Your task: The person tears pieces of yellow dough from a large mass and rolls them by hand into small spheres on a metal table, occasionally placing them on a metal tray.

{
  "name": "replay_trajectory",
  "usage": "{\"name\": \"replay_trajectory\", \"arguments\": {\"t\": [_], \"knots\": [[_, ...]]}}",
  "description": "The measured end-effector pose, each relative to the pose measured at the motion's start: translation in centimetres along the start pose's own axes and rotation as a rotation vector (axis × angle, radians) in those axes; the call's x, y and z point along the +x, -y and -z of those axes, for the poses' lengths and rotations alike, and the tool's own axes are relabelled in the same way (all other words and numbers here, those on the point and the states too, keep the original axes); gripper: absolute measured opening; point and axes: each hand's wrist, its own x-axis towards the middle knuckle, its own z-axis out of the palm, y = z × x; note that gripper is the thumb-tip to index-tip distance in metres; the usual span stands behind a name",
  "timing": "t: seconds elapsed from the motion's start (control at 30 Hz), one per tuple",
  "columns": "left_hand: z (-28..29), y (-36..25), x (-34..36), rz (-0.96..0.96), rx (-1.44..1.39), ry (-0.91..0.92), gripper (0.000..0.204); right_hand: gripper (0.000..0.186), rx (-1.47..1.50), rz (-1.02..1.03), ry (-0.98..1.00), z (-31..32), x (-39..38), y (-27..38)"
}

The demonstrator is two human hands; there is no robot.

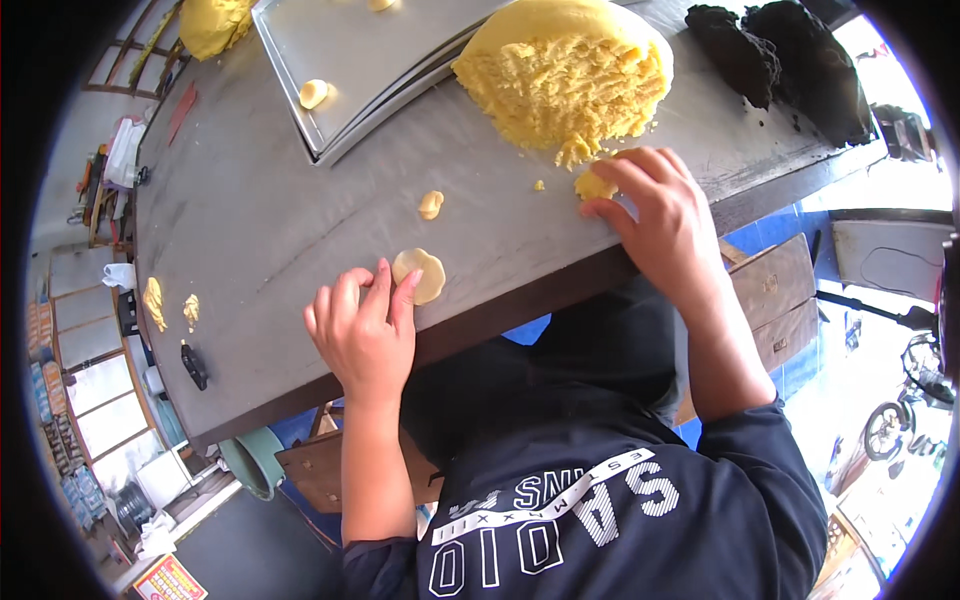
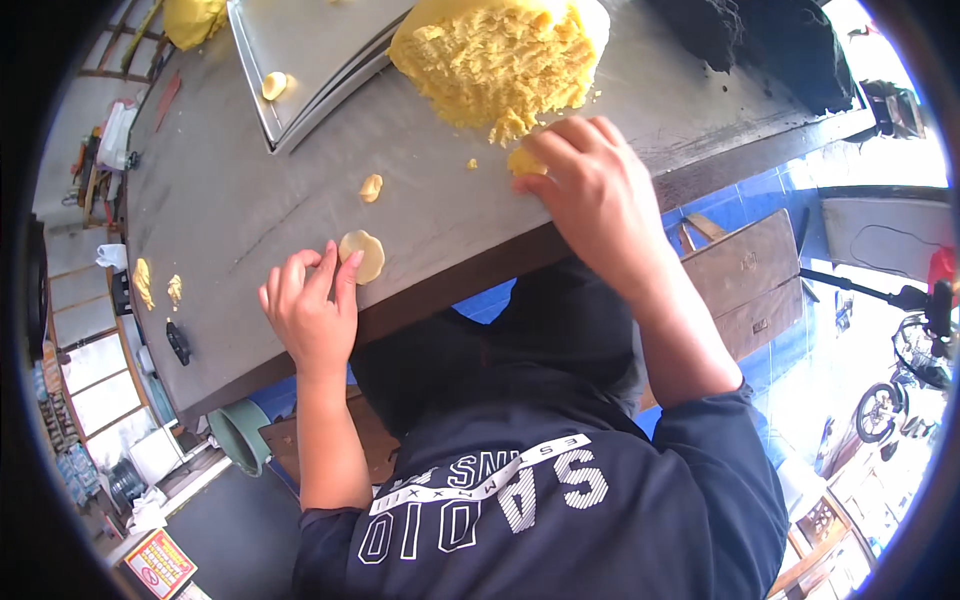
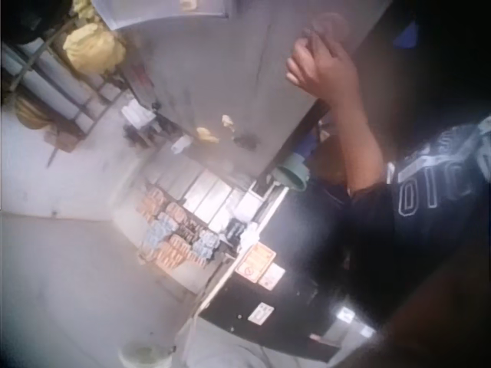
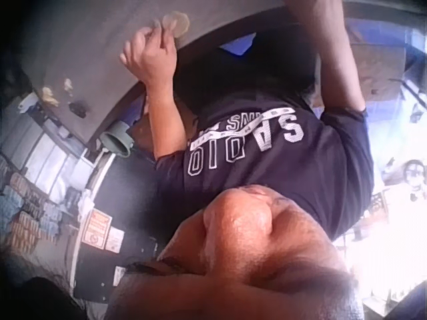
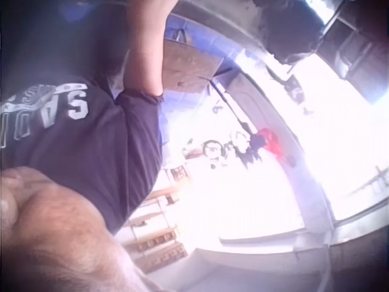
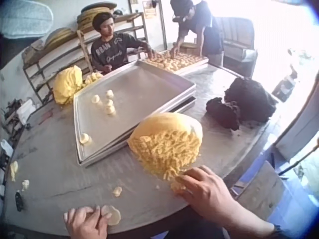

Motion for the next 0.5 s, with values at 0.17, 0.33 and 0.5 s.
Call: {"name": "replay_trajectory", "arguments": {"t": [0.17, 0.33, 0.5], "knots": [[-1.5, -1.3, -0.5, 0.336, -0.56, -0.03, 0.011, 0.023, 0.169, 0.125, 0.034, -2.2, 1.7, 2.5], [-1.4, -2.4, -0.8, 0.511, -1.179, -0.092, 0.017, 0.026, 0.212, 0.224, 0.169, -1.3, 0.7, 3.5], [-0.8, -5.2, 1.8, 0.793, -1.401, -0.068, 0.049, 0.029, 0.438, 0.166, 0.172, -1.0, 0.4, 6.6]]}}
